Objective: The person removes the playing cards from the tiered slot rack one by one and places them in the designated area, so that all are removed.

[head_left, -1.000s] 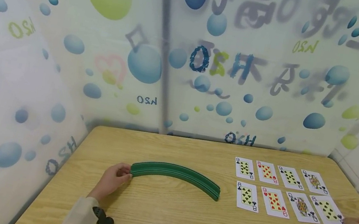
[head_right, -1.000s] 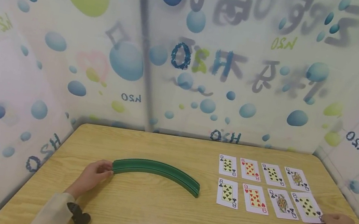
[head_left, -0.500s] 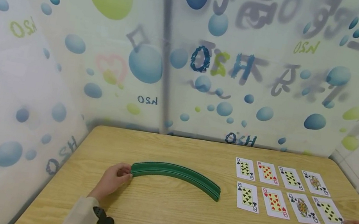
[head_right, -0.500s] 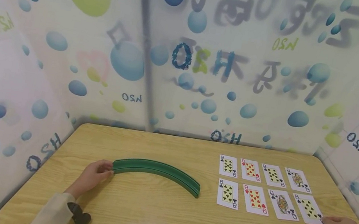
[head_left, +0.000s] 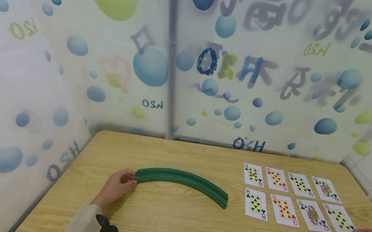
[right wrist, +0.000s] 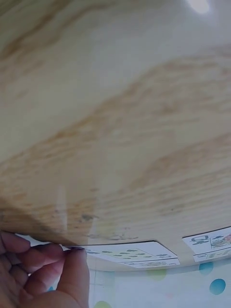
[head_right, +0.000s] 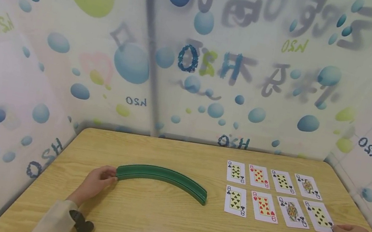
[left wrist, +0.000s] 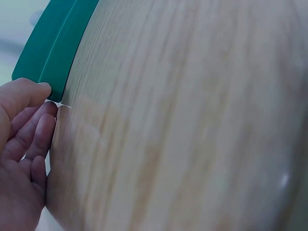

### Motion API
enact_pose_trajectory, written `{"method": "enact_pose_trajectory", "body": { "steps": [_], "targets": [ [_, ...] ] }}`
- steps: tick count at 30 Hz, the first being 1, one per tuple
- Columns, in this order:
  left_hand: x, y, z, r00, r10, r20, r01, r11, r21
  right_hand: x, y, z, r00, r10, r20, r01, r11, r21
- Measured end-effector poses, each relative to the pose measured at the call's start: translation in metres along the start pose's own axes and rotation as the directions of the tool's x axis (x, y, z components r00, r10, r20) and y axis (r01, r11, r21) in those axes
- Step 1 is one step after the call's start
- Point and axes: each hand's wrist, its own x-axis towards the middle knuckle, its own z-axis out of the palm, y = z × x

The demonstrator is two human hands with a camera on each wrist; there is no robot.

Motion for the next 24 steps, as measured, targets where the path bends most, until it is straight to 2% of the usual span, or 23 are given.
{"method": "enact_pose_trajectory", "body": {
  "steps": [4,12,15,20,24],
  "targets": [
    [0.0,0.001,0.001,1.0,-0.001,-0.003,0.001,1.0,0.013,-0.001,0.0,-0.001,1.0,-0.006,0.001,0.006,1.0,-0.012],
    [-0.001,0.002,0.002,1.0,0.003,-0.019,-0.002,0.999,0.04,0.003,0.003,0.006,0.997,0.08,-0.023,-0.079,0.996,0.034],
    [-0.002,0.001,0.002,1.0,0.009,-0.017,-0.009,0.999,0.034,0.003,-0.001,0.006,0.998,0.047,-0.028,-0.046,0.998,0.047],
    [-0.002,-0.002,-0.005,1.0,-0.008,0.012,0.007,0.999,0.034,0.006,-0.015,0.002,0.998,-0.062,-0.007,0.062,0.998,0.033],
    [-0.001,0.001,-0.015,0.999,-0.035,0.02,0.034,0.998,0.045,0.025,-0.015,0.011,0.987,-0.162,0.009,0.162,0.986,0.031]
  ]
}}
